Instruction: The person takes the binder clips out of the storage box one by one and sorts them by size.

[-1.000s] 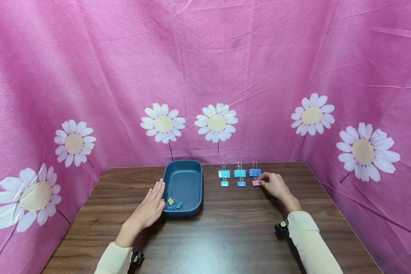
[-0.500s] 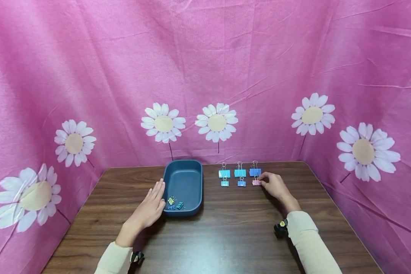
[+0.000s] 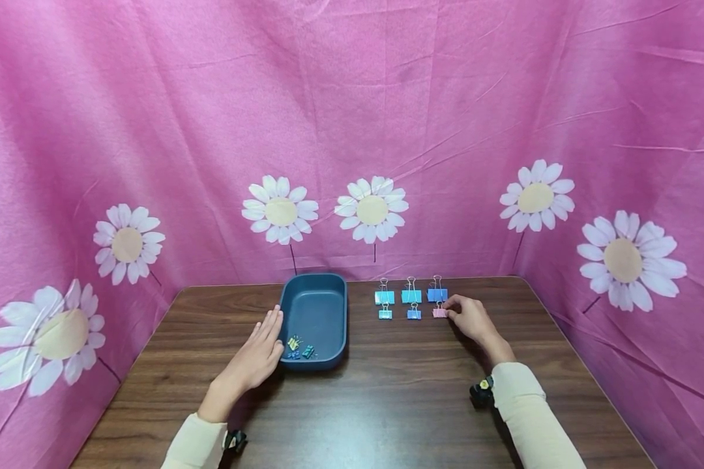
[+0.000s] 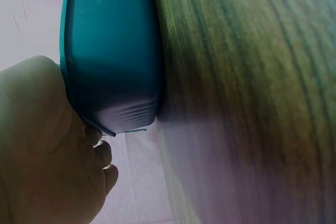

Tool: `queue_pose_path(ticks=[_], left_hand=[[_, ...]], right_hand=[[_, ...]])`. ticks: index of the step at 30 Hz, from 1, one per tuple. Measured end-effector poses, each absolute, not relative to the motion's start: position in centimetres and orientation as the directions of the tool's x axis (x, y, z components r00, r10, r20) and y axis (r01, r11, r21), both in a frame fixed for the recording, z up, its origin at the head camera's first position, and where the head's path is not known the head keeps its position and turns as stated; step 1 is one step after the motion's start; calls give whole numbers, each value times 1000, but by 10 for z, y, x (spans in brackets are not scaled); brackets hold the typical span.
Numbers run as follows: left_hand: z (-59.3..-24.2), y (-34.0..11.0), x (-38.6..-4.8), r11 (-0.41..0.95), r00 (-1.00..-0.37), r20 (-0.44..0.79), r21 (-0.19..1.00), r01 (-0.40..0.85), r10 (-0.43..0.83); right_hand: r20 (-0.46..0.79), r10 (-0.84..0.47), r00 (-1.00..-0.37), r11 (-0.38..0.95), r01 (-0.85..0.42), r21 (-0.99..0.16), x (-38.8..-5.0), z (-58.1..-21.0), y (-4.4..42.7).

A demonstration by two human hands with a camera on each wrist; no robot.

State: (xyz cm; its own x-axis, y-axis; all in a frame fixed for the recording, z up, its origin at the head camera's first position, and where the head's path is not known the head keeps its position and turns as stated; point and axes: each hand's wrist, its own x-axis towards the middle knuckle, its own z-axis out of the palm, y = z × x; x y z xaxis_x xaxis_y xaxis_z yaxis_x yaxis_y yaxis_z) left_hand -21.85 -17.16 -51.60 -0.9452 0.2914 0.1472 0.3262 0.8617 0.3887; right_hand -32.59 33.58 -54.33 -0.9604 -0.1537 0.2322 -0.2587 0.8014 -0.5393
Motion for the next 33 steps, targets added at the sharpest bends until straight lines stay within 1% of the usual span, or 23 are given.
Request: queue_pose_path(ticks=[7, 13, 17, 24, 33], left_hand=[[-516, -171, -219, 862, -945, 143, 388, 327, 294], [-515, -172, -219, 864, -948, 132, 391, 318, 289], [-514, -171, -218, 860, -946, 139, 395, 323, 291], [-515, -172, -217, 860, -946, 140, 395, 323, 291], [-516, -172, -218, 858, -947, 137, 402, 320, 289]], right_hand=[[238, -146, -960, 800, -256, -542, -325, -539, 337], [267, -131, -955, 793, -263, -550, -323, -525, 337], [285, -144, -948, 790, -284, -543, -324, -513, 331], [256, -228, -939, 774, -334, -538, -327, -493, 311], [254, -356, -899, 740, -437, -512, -327, -466, 272]])
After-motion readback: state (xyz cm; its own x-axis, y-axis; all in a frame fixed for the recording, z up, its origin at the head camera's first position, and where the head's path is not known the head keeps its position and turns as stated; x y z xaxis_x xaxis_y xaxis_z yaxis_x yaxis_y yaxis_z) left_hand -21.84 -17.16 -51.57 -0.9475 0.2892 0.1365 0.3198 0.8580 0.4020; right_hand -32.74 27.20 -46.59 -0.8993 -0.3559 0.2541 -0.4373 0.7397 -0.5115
